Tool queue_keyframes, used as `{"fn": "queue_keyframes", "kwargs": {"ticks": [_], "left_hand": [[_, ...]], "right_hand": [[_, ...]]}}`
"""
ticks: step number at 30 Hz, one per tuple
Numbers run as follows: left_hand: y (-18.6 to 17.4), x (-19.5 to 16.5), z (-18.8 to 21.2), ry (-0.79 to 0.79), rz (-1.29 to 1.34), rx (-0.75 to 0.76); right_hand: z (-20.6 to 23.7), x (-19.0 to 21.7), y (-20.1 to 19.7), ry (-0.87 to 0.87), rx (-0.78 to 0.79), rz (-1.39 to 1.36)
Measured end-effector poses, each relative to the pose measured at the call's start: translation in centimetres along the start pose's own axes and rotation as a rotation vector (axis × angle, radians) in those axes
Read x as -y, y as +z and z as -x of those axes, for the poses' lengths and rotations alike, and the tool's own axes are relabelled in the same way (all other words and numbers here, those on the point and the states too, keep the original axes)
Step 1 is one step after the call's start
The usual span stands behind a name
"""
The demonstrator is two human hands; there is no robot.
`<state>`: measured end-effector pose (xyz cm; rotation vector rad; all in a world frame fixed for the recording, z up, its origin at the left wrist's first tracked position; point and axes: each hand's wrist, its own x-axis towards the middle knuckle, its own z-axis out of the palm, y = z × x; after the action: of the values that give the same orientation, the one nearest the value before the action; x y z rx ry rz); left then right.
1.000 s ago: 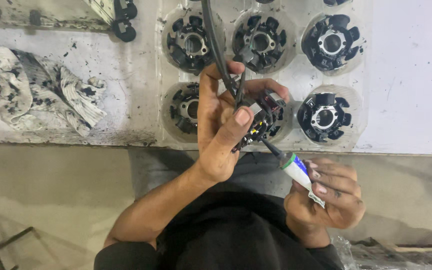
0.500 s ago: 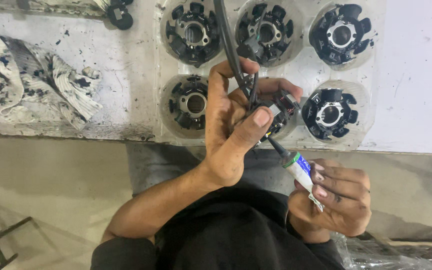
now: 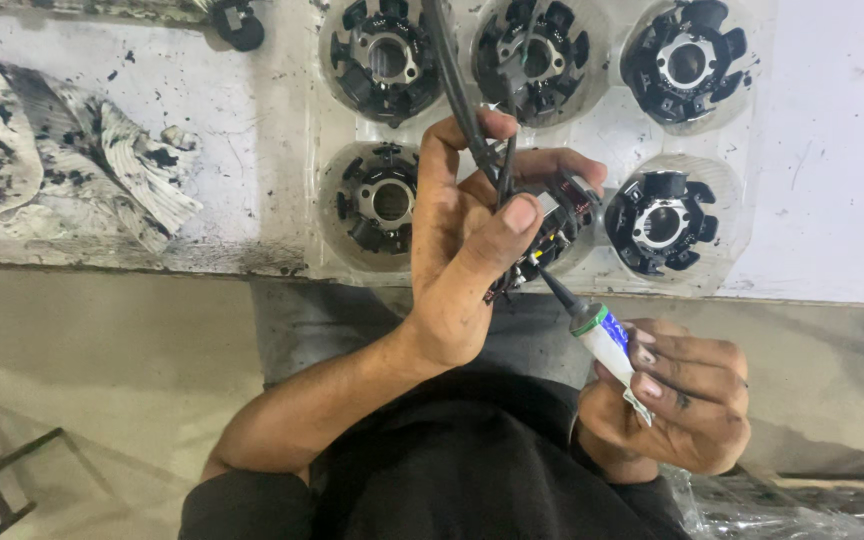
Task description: The person opens a tube of adhesive and wipes it with a cloth, then picks up black circular mechanical components from a plastic tray one at a time and squeezes adhesive onto each part, returning them to the tray.
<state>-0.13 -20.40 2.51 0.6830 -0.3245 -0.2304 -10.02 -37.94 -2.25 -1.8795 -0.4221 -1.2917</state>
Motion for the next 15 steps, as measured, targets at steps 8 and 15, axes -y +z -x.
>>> {"fn": "queue_keyframes", "kwargs": {"ticks": [8, 15], "left_hand": [[-0.1, 0.27, 0.19, -0.001, 0.034, 0.005], [0.14, 0.44, 0.16, -0.025, 0.176, -0.038]], "right_hand": [[0.08, 0.13, -0.11, 0.001, -0.009, 0.012], [0.25, 0.29, -0.39, 0.021, -0.011, 0.003]]}}
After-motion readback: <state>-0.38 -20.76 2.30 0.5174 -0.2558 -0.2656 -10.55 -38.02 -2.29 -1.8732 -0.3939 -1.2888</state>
